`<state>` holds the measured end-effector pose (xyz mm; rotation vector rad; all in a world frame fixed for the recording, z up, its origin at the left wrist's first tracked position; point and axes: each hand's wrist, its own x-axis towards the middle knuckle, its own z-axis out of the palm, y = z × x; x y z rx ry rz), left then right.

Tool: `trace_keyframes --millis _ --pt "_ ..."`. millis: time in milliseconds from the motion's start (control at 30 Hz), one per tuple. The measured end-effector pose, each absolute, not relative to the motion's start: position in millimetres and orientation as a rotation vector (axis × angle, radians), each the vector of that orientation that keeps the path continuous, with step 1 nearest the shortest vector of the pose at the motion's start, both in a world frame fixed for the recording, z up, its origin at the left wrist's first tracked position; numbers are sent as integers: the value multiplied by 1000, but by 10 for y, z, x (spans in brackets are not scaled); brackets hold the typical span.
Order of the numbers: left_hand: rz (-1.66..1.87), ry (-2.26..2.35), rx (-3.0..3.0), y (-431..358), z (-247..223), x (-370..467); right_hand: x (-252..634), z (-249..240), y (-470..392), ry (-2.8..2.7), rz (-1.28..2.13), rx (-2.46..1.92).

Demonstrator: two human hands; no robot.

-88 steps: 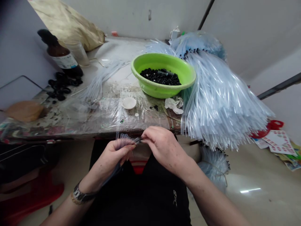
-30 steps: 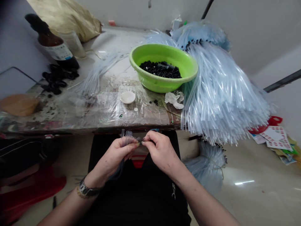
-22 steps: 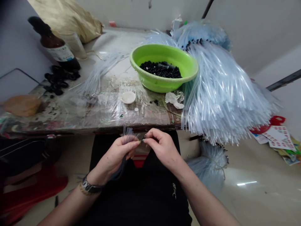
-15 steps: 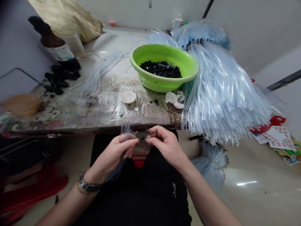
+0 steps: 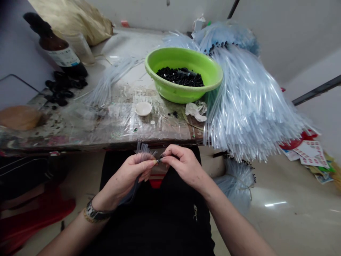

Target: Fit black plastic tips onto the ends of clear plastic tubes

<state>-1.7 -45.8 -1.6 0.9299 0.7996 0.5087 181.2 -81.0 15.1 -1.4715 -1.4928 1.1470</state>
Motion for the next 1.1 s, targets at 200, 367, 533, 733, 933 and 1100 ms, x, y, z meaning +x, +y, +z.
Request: trace_keyframes --millis 200,367,533,733,933,1100 --pt "522 773 878 -476 -38 -7 1720 127 -849 -1423 1115 -1520" --pt "536 761 876 -483 -78 -6 1659 67 -874 -1340 1105 -1540" --pt "547 759 866 -487 -105 4 1638 -1 -886 -1241 1137 -1532" --pt "526 814 898 -456 -91 -7 1653 5 -841 -1182 1147 -1486" --pt "534 989 1034 -402 -104 -8 1671 -33 -796 -1232 1090 -1492" --pt "576 1085 1045 -374 -203 3 1683 -44 -794 -1227 1081 -1465"
